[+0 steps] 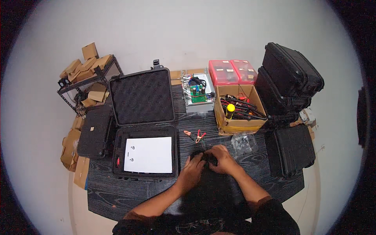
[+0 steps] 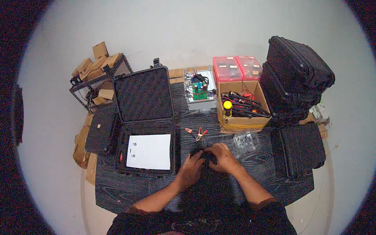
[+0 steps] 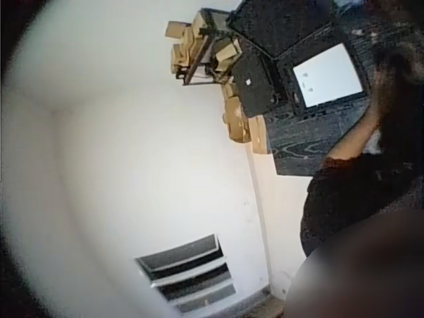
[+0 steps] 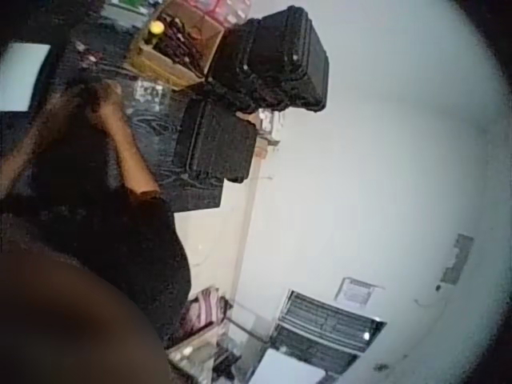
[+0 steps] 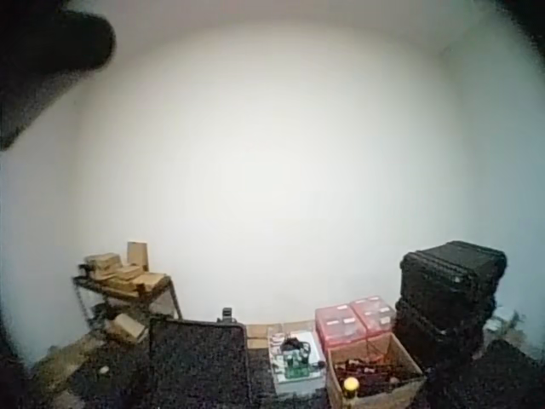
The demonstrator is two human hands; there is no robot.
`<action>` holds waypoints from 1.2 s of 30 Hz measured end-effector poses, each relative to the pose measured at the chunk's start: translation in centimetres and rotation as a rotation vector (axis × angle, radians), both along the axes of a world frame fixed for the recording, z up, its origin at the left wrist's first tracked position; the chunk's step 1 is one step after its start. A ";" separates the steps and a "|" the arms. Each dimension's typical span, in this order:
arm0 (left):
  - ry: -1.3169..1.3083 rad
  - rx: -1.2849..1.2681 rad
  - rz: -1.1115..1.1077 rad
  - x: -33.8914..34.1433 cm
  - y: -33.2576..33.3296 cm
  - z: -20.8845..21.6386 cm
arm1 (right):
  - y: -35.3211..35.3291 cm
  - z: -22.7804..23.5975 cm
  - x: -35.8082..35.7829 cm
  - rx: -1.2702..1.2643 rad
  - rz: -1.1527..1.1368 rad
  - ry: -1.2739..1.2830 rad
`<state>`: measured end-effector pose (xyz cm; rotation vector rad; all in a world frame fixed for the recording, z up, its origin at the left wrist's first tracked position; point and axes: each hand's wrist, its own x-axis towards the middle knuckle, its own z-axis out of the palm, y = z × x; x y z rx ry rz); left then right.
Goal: Packing electronic components and wires into protective cases and boxes.
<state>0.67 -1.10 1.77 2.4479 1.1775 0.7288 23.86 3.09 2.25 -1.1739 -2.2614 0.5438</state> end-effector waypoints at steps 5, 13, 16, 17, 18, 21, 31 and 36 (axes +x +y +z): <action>-0.058 0.071 -0.003 -0.4 0.4 -2.0 | -0.1 0.0 -0.1 0.010 -0.002 0.011; -0.247 0.028 0.021 0.0 0.6 -1.5 | 0.0 0.2 -0.4 0.059 -0.051 0.089; -0.328 -0.054 0.038 0.4 0.2 -0.4 | -0.1 0.9 -0.4 0.132 -0.063 0.076; -0.378 -0.117 0.049 0.5 0.2 -0.1 | 0.0 0.6 -0.3 0.132 -0.066 0.075; -0.377 -0.117 0.049 0.4 0.2 -0.1 | 0.1 0.4 -0.4 0.174 -0.040 0.088; -0.391 -0.184 0.117 0.1 0.1 0.4 | -0.2 0.2 -0.4 0.209 -0.022 0.123; -0.586 -0.342 0.281 1.0 -0.5 2.0 | -0.1 0.5 -0.4 0.088 -0.010 0.192; -0.600 -0.467 0.286 0.7 -0.7 2.0 | -0.1 0.0 -0.5 0.124 -0.009 0.209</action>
